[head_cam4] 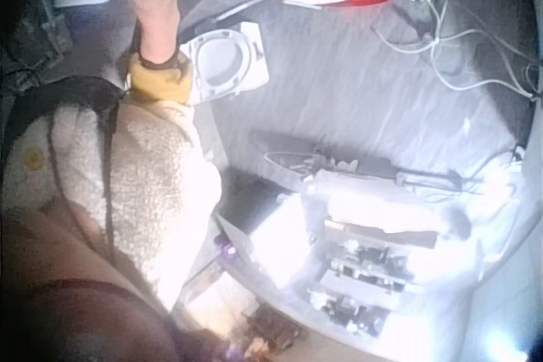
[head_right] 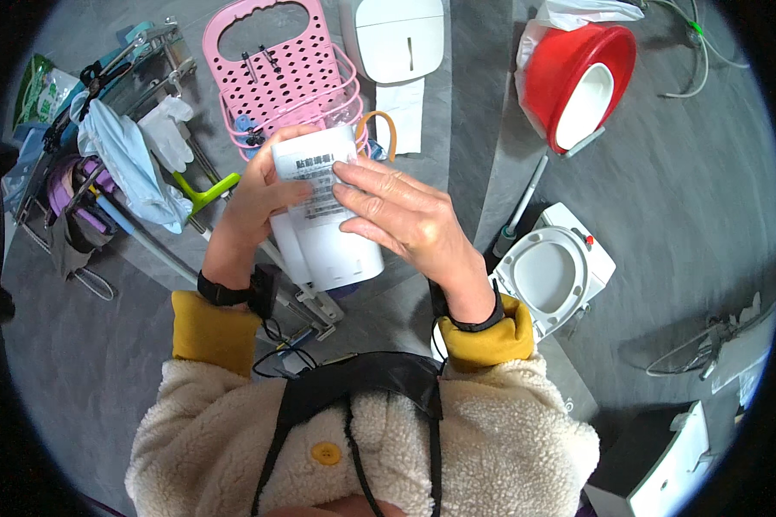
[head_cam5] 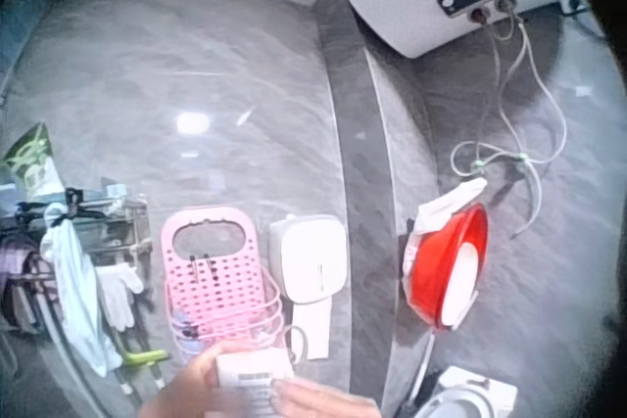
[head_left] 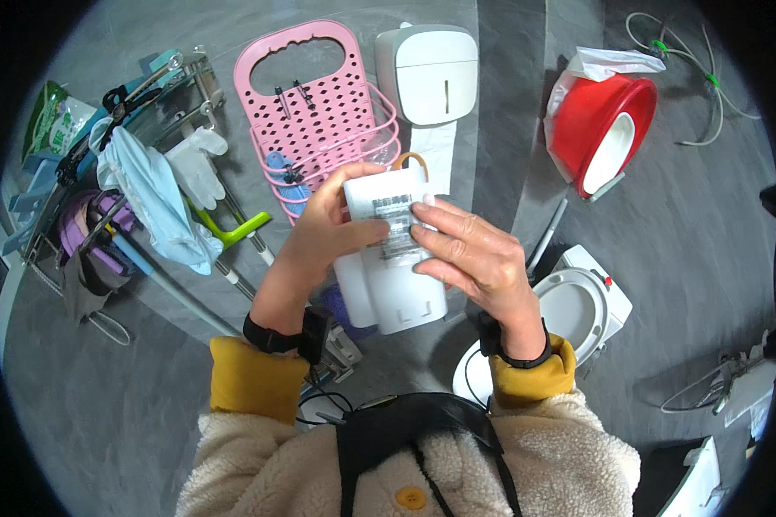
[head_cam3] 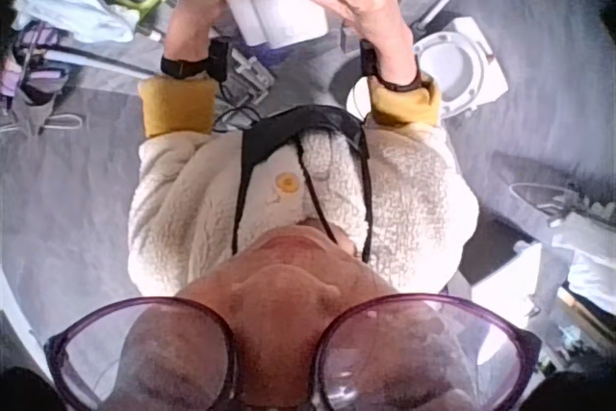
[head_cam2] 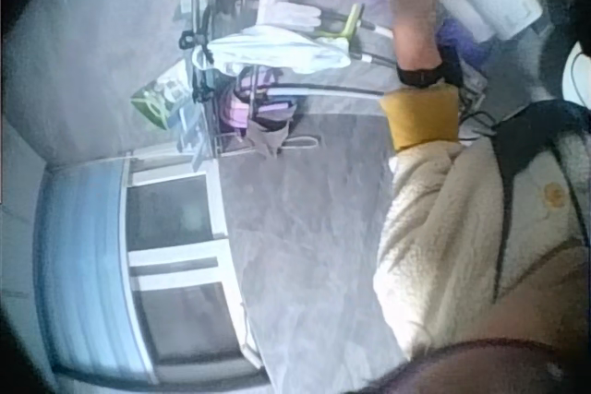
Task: The person installs a white wall-mounted toilet brush holder and a matching toilet paper dispenser next to a toilet in a bathroom. They place the units against the wall, align them, and secure them, then wash their hands at the sink and exit the room.
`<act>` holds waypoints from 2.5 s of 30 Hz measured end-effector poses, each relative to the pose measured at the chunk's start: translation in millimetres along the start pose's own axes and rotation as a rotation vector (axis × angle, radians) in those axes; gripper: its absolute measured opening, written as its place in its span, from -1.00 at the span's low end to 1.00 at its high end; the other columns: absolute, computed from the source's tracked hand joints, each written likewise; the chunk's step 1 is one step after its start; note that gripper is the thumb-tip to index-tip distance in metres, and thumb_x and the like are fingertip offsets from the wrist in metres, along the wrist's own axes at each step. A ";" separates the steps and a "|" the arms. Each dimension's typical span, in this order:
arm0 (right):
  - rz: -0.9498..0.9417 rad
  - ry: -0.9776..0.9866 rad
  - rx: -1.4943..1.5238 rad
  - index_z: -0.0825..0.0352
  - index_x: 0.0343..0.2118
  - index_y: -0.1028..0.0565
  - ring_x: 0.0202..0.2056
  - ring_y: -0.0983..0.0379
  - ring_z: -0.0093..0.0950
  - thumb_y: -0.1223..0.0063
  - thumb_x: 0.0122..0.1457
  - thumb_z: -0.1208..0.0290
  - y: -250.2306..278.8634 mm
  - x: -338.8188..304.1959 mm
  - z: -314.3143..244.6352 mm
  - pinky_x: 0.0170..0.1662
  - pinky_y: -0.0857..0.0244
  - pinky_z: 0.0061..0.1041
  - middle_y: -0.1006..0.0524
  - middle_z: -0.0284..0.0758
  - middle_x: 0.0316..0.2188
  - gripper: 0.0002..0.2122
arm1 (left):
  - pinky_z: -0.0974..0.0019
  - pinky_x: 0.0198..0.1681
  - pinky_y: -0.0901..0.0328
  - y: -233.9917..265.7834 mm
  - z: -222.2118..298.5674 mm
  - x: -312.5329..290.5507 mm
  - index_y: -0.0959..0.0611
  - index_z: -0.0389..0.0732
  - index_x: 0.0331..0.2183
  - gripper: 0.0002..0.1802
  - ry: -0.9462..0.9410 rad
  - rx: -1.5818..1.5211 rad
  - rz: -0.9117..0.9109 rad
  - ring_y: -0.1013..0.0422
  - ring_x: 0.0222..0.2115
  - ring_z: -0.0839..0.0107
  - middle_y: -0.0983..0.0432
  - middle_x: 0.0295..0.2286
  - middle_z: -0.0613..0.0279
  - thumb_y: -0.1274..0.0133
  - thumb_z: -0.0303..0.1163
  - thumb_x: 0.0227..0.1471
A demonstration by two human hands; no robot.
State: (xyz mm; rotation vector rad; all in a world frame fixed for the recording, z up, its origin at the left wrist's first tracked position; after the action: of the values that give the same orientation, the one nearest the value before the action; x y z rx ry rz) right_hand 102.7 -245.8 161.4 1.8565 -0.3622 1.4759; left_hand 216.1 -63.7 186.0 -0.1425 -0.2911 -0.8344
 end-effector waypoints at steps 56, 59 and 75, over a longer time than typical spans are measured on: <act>0.292 -0.141 -0.176 0.32 -0.19 -0.66 -0.29 -0.57 -0.37 -0.30 -0.05 0.67 -41.4 -50.0 -6.3 -0.32 -0.44 -0.55 -0.59 -0.14 -0.12 -0.70 | 0.14 0.01 -0.42 -5.2 -35.5 42.1 -0.33 -0.24 0.19 -0.21 -0.043 -0.606 -0.103 -0.46 -0.01 0.20 -0.45 0.02 0.01 0.46 0.23 0.31; 0.286 -0.102 -0.174 0.31 -0.20 -0.66 -0.23 -0.59 -0.32 -0.30 -0.05 0.67 -49.7 -43.8 -5.0 -0.30 -0.46 -0.52 -0.60 -0.14 -0.12 -0.71 | 0.13 0.00 -0.42 4.1 -35.6 35.5 -0.31 -0.23 0.21 -0.19 -0.095 -0.692 -0.218 -0.46 -0.01 0.16 -0.42 0.04 0.00 0.51 0.25 0.30; 0.245 -0.134 -0.061 0.46 -0.20 -0.61 -0.14 -0.58 -0.14 -0.23 -0.03 0.66 -84.9 -34.9 -10.1 -0.11 -0.49 -0.32 -0.56 -0.02 -0.09 -0.74 | 0.20 -0.07 -0.42 97.6 84.7 5.3 -0.45 -0.36 0.05 -0.35 -0.304 0.345 0.312 -0.49 -0.14 0.30 -0.55 -0.14 0.08 -0.26 -0.16 0.06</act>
State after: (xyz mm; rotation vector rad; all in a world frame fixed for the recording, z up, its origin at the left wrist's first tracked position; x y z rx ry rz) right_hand 137.3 -187.1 99.1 1.9199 -0.7132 1.4836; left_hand 275.5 17.6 267.2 0.0105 -0.6757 -0.4413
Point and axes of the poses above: each hand's wrist, its own x-axis towards the middle knuckle, its own y-axis out of the back of the hand, z = x × y, the point moved 2 cm from there along x, towards the middle knuckle
